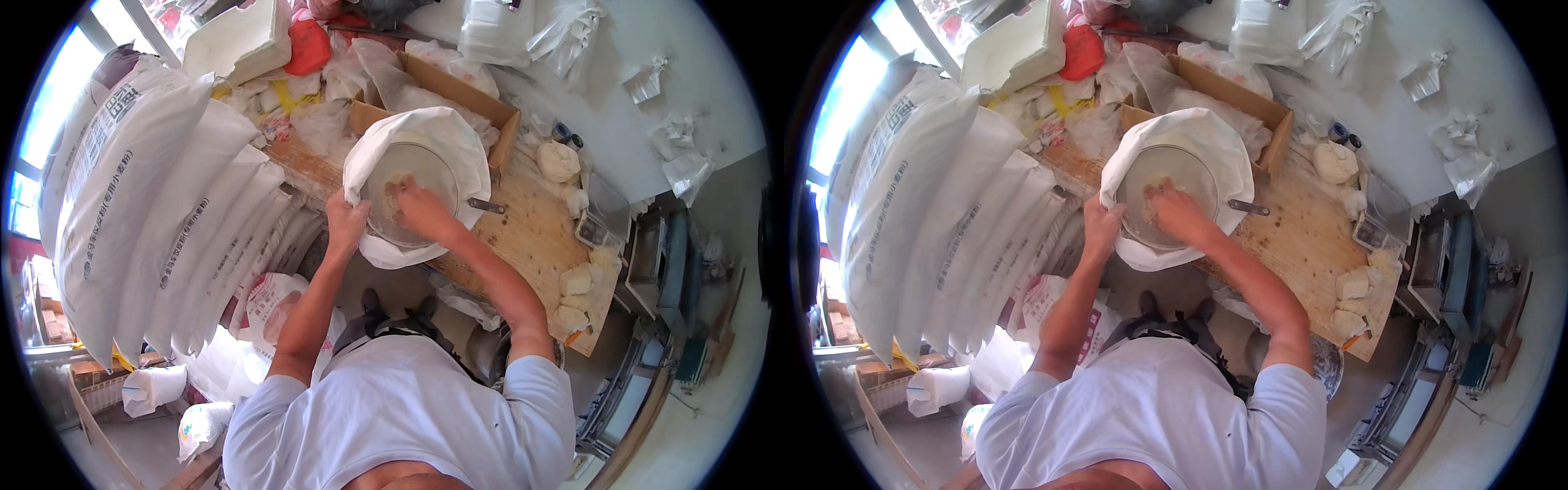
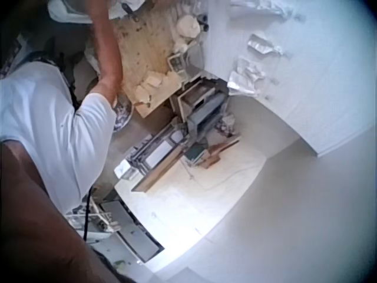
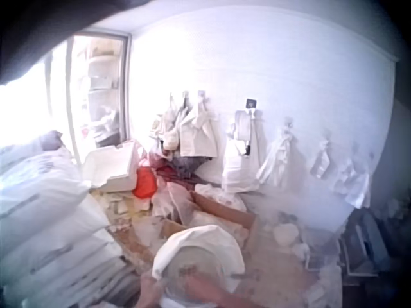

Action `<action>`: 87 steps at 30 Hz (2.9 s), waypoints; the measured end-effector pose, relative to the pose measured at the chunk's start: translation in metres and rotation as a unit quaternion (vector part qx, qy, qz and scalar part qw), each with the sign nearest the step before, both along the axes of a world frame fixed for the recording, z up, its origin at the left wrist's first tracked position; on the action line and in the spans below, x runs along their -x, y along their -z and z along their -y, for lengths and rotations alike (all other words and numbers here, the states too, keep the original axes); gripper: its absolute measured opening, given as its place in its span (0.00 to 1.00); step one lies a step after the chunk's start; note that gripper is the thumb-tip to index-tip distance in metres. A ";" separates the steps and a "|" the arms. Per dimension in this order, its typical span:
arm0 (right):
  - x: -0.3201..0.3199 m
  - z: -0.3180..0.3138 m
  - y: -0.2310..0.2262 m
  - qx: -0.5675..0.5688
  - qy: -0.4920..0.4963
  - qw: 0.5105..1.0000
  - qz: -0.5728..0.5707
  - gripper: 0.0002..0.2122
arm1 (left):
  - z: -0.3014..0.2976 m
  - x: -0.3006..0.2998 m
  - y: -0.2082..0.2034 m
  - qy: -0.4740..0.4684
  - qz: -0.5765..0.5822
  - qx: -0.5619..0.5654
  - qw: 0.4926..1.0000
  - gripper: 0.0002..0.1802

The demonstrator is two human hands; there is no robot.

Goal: The person sifts flour from a large sack into a container using a sieve, then pours the sifted flour into a machine hopper. They also handle a large white tray and a metal scoop during the process.

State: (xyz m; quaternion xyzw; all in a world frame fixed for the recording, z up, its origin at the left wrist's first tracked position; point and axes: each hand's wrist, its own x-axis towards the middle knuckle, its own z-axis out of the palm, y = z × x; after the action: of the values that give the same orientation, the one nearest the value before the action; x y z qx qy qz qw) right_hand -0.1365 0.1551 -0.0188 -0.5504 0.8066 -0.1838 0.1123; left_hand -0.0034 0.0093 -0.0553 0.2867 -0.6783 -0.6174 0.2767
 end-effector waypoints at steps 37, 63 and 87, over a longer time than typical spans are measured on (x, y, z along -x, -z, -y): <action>0.022 0.009 -0.003 0.081 -0.093 0.991 -0.057 0.18 | -0.001 -0.001 -0.006 0.007 -0.052 -0.106 0.993 0.13; 0.005 -0.013 -0.035 -0.040 -0.044 0.997 0.052 0.22 | 0.001 -0.005 0.005 -0.035 -0.050 -0.058 0.996 0.11; 0.015 -0.027 -0.024 -0.094 -0.096 0.991 -0.020 0.17 | 0.008 -0.005 0.009 -0.047 -0.020 -0.045 0.998 0.12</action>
State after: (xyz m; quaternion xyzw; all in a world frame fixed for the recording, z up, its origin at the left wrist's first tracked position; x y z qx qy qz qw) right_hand -0.1517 0.1826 0.0056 -0.6162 0.7656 -0.0847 0.1641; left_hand 0.0019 0.0015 -0.0645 0.3177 -0.6300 -0.6392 0.3060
